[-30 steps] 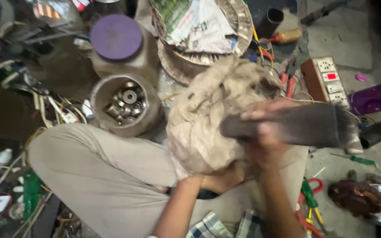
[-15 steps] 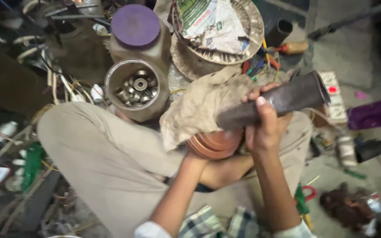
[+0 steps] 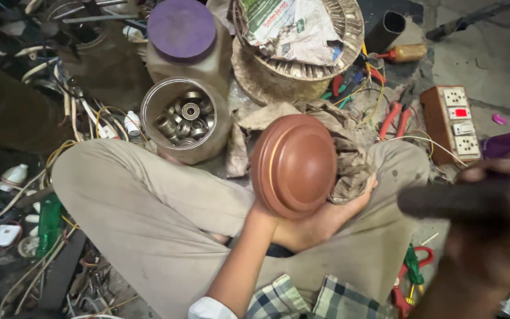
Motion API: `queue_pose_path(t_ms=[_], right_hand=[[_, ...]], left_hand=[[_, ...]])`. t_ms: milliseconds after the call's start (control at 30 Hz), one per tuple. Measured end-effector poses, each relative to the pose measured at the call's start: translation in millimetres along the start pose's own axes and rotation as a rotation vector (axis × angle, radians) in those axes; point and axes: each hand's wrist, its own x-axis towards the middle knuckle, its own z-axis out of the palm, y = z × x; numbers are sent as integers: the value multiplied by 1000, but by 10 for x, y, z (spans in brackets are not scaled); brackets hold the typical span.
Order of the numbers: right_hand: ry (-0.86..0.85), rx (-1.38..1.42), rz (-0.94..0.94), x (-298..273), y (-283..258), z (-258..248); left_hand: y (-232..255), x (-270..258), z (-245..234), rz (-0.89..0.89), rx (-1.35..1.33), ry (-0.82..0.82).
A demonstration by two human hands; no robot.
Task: The person sits on the floor and uses a screwdriver to tighten screws on a brown circular electrical component. They then wipe the component with a cloth and place it on the floor.
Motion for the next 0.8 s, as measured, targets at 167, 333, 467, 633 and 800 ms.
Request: queue_pose_path(t_ms=[167, 333, 467, 633, 800], right_hand=[[-780, 1088, 474, -773, 514, 546], [-1178, 485, 451, -2038, 996, 1057], [-900, 1215, 945, -1613, 921, 717], [-618, 1943, 1102, -944, -27, 78], [-433, 1748, 1040, -1101, -270, 482]], left_hand=[[-118, -11, 82, 31, 51, -21], [-144, -76, 545, 367, 850, -173], [-561, -124, 1050, 601, 1554, -56], [-1173, 49, 1425, 845, 1931, -145], [-1369, 298, 1451, 1030, 2052, -257]])
